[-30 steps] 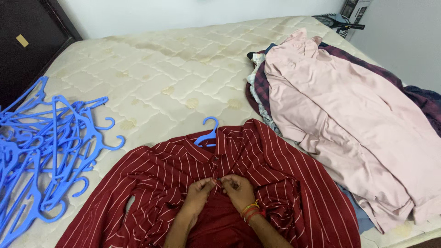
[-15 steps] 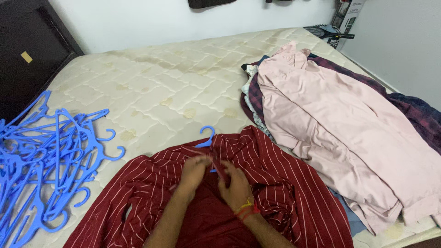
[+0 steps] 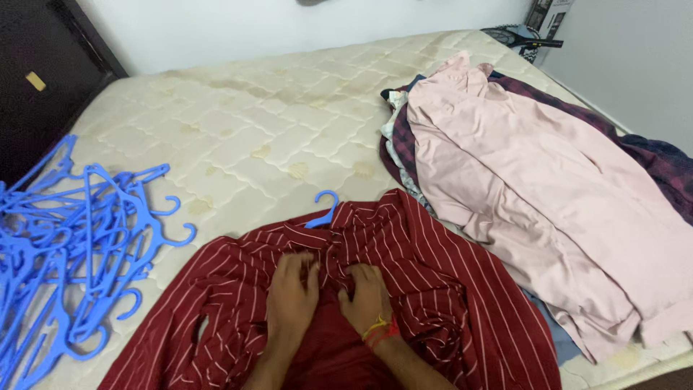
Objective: The person buttons a red striped shirt laid on a bed, places it on a blue hanger, and hangs it in a wardrobe. The person handles the shirt and hanger by hand throughout the task.
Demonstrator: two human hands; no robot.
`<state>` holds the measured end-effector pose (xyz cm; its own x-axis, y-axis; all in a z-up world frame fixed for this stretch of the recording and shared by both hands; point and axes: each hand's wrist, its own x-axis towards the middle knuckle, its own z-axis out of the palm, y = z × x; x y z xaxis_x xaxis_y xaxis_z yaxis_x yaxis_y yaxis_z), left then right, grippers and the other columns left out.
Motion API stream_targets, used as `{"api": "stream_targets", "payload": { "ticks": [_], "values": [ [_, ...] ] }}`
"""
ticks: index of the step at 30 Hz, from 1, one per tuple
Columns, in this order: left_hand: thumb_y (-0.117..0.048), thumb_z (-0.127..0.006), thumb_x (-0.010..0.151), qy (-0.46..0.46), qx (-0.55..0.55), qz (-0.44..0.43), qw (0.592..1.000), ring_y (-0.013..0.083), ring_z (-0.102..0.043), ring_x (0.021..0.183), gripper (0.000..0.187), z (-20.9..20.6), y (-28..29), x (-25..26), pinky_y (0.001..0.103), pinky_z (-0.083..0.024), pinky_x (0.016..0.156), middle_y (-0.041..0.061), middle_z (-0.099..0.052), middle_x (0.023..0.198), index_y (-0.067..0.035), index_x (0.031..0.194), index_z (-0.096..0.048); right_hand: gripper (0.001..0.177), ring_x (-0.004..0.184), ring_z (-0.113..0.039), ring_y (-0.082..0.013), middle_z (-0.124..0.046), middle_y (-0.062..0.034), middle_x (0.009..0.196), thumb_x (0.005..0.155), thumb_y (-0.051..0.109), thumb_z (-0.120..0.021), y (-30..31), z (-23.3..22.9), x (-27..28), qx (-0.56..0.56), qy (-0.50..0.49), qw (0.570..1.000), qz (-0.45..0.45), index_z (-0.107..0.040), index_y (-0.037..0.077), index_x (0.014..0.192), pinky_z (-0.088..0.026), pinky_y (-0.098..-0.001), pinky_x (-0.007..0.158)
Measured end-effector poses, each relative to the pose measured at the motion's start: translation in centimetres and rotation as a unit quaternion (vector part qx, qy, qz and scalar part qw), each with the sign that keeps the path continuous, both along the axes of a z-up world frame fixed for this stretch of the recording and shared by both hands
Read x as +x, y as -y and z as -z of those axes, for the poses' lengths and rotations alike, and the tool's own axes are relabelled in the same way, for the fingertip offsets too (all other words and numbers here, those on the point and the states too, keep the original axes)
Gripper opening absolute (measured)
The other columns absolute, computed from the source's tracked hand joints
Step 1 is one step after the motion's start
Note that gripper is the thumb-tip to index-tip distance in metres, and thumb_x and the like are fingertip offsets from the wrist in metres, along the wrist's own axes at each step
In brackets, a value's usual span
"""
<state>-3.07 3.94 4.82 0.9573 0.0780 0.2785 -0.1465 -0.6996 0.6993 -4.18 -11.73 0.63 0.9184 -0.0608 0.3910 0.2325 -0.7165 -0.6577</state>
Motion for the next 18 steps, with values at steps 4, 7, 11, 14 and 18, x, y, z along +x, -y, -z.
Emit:
{"api": "stream_targets", "payload": {
  "ticks": [4,7,11,14,18],
  "values": [
    [-0.035,-0.070,0.091,-0.047,0.229,0.038,0.972,0.0208,-0.062,0.097,0.027,-1.3,-1.1,-2.7,0.038,-0.050,0.087,0.002,-0.067,0.106,-0.016,0.110,-0.074,0.041,0.102,-0.052,-0.0312,-0.056,-0.0122,0.106,0.072,0.018,-0.082,-0.3,-1.2,-1.3,-0.071,-0.021,0.995,0.059,-0.062,0.004,0.105,-0.044,-0.0458,0.090],
    [-0.031,-0.072,0.088,-0.026,0.250,0.054,0.966,0.0217,-0.060,0.096,0.026,-0.8,-1.4,-3.3,0.039,-0.047,0.087,0.003,-0.068,0.105,-0.014,0.107,-0.076,0.029,0.100,-0.052,-0.0289,-0.056,-0.0103,0.101,0.077,0.017,-0.076,-0.3,-1.6,-2.0,-0.108,0.006,0.991,0.075,-0.065,0.006,0.101,-0.042,-0.0457,0.087],
    [-0.031,-0.070,0.093,-0.060,0.216,0.042,0.974,0.0201,-0.062,0.094,0.021,-1.0,-1.3,-2.6,0.036,-0.049,0.087,0.002,-0.070,0.100,-0.014,0.103,-0.077,0.016,0.094,-0.054,-0.0271,-0.059,-0.0094,0.093,0.085,0.013,-0.067,0.5,-2.6,-1.6,-0.091,0.056,0.991,0.083,-0.069,0.007,0.100,-0.043,-0.0443,0.084],
    [-0.029,-0.072,0.092,-0.091,0.057,0.026,0.994,0.0162,-0.067,0.086,0.021,-1.7,-0.8,-2.2,0.033,-0.054,0.081,0.003,-0.071,0.097,-0.010,0.097,-0.078,0.013,0.088,-0.058,-0.0290,-0.064,-0.0105,0.091,0.094,0.009,-0.060,1.2,-3.0,-0.5,-0.036,0.107,0.991,0.073,-0.069,0.004,0.102,-0.048,-0.0425,0.082],
    [-0.030,-0.080,0.087,-0.126,-0.136,-0.025,0.982,0.0107,-0.069,0.071,0.023,-2.8,1.4,-1.5,0.029,-0.055,0.068,0.000,-0.076,0.082,-0.008,0.095,-0.080,0.019,0.074,-0.067,-0.0208,-0.072,-0.0076,0.083,0.098,0.017,-0.059,1.9,-2.3,1.2,0.161,-0.059,0.985,0.011,-0.070,0.003,0.102,-0.054,-0.0350,0.073]
  ]
}}
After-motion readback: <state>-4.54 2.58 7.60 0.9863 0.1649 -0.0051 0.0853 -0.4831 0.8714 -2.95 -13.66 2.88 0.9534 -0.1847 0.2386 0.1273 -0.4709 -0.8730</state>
